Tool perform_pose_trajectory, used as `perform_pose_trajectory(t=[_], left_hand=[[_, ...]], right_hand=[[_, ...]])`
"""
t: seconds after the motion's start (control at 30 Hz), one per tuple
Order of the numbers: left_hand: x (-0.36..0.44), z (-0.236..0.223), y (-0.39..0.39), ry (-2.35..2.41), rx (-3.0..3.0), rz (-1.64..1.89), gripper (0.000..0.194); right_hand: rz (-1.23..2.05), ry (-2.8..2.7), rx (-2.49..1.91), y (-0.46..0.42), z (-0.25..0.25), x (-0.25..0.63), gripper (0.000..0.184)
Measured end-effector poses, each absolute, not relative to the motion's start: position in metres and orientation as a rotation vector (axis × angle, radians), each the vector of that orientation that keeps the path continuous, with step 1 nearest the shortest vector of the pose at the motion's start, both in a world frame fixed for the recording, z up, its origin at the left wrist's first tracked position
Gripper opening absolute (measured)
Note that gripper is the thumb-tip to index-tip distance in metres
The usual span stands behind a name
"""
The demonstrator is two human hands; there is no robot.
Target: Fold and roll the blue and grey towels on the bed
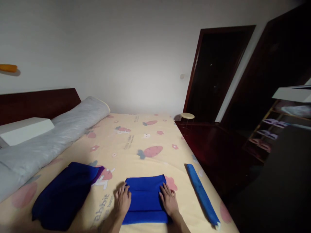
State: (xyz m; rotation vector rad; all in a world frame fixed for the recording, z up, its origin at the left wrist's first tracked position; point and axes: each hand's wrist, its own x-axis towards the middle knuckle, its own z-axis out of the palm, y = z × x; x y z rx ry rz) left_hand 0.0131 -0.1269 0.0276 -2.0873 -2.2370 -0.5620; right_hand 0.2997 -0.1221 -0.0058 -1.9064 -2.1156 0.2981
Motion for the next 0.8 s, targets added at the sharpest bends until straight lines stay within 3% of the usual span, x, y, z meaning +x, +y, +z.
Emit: perform_pose_trajectory(t=[0.47,0.8], left_hand=[[-0.002,0.031,-0.074,-2.507,-2.159,-0.557,0.028],[-0.005,0.022,-0.08,-2.434,-2.167,-0.699,0.04]], right_hand=[[0.488,-1.792,-1.985,-0.067,-0.002,0.3,0.051],[0.461,-1.856,-1.972,-0.067,-0.01,0.299,0.056]])
